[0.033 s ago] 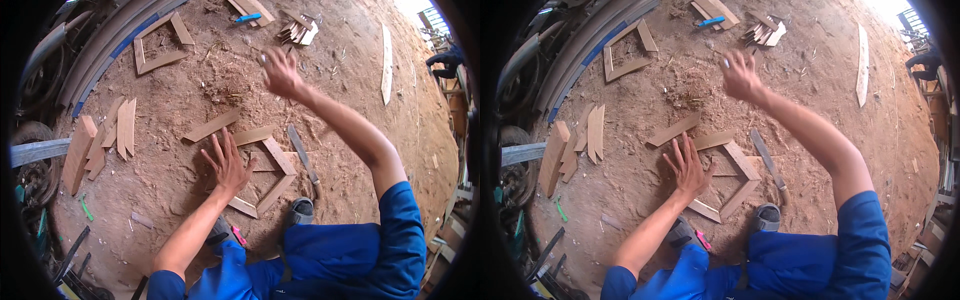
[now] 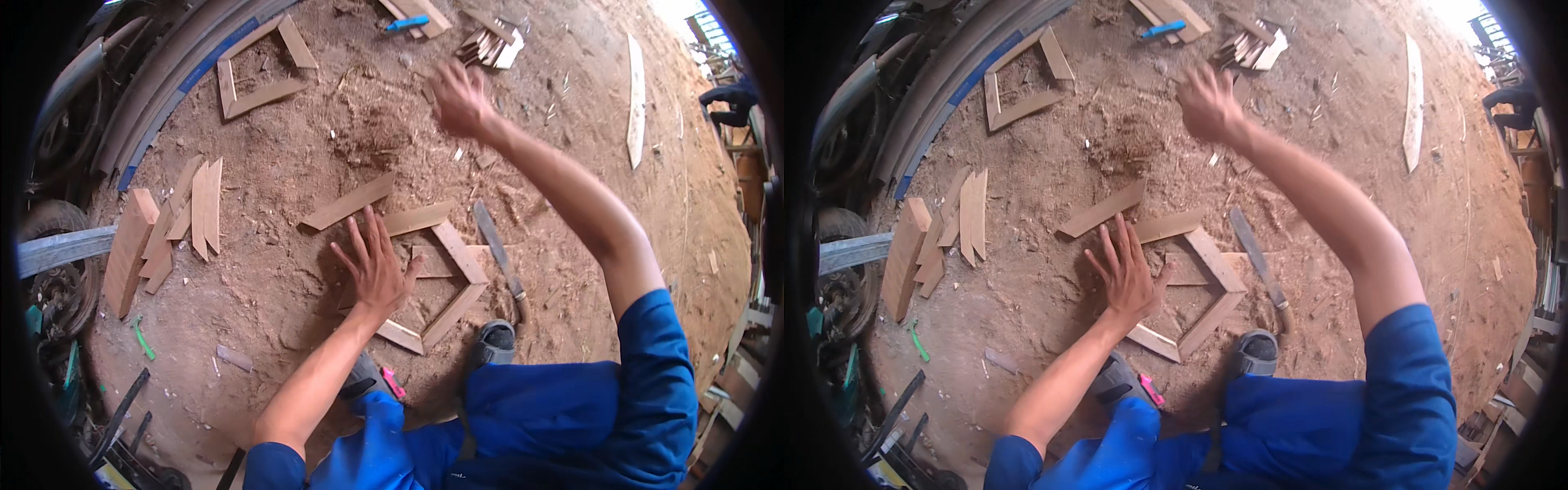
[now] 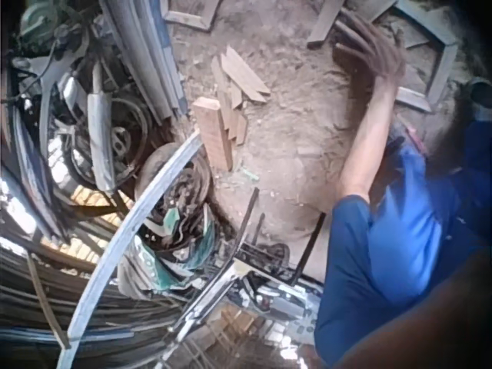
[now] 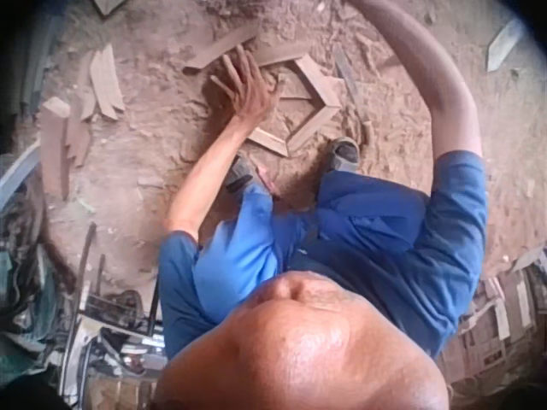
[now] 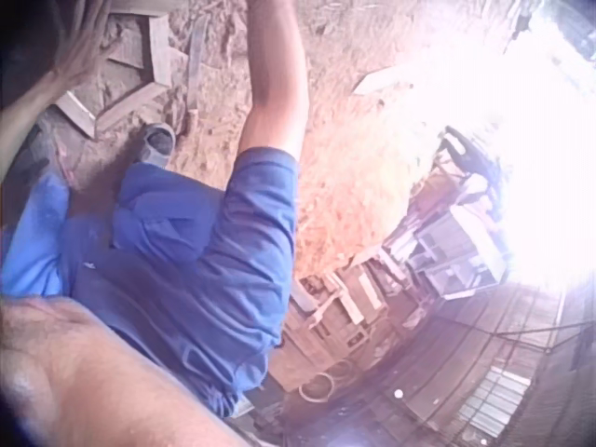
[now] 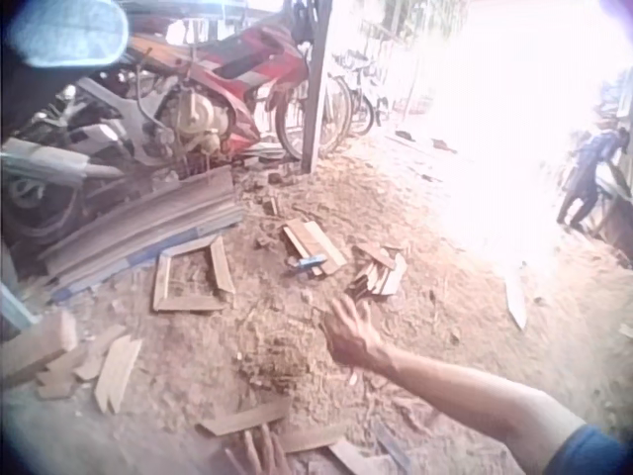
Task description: The person assembles a pentagonal frame from wood pieces on the ground, applying adhesive to the joints and marking them with a pen.
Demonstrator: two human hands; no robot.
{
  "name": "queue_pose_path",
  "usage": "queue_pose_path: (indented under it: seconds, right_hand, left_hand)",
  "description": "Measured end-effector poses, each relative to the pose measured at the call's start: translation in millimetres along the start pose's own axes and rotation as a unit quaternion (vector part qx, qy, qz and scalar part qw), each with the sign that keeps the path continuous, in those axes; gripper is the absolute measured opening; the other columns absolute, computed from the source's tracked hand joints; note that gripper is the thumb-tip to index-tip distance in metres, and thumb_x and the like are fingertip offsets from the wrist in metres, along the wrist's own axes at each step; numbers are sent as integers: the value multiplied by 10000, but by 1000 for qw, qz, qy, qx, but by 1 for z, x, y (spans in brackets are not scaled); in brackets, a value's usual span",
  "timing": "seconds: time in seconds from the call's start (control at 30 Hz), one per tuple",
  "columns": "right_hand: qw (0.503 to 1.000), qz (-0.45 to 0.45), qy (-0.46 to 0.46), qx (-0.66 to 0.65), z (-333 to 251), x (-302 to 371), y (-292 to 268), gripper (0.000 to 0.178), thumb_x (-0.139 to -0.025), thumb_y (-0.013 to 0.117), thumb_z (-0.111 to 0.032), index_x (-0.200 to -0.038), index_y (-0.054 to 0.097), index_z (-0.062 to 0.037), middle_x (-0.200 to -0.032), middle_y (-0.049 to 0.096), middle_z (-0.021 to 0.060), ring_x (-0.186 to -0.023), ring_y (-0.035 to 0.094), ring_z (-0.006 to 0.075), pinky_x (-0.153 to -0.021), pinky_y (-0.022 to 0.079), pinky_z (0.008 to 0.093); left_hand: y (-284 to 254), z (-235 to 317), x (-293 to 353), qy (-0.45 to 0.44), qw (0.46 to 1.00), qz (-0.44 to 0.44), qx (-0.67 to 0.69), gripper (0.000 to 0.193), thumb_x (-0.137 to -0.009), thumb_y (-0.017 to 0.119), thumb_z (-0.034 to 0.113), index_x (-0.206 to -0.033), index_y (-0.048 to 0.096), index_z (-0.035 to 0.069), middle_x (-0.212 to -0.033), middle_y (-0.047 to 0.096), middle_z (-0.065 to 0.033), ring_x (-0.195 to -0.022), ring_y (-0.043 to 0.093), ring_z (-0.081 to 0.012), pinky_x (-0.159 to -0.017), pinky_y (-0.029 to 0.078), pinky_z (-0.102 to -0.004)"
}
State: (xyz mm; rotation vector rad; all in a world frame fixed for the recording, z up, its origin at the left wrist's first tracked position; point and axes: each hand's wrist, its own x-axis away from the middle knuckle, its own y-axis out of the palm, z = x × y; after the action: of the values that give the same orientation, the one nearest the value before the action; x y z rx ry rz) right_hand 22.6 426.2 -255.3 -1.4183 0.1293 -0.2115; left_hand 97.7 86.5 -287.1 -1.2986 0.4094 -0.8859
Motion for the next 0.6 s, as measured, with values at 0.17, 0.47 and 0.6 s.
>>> queue_pose_path:
  seconds: [0.17,0.47,0.6]
  right_hand:
    - [997,71,29,-22,19,-96,21,586,-851,686,-133,-1409,541,-31,-1533,436,175,-1439,392,402,-1116,385,613]
    - [978,119,126,-118,50,-154,56,347,-829,633,-66,-1171,618,-7,-1271,576,241,-1227,526,444,-1021,453,565]
    - [963,183,126,-154,61,-160,60,252,-820,609,-36,-1065,652,4,-1154,638,270,-1132,585,463,-979,483,543]
  left_hand:
    - [4,-2,2,-29,999,-15,-7,1080,-981,463,733,-1642,158,-64,-1719,2,-318,-1569,51,-545,-1151,93,-830]
    - [-5,0,-4,-37,998,-45,-17,1050,-990,484,706,-1665,126,-14,-1737,-30,-267,-1569,11,-554,-1148,88,-840]
    - [-8,-3,-2,-34,998,-47,-16,1025,-997,479,696,-1673,118,16,-1749,-10,-219,-1576,-1,-538,-1155,103,-834]
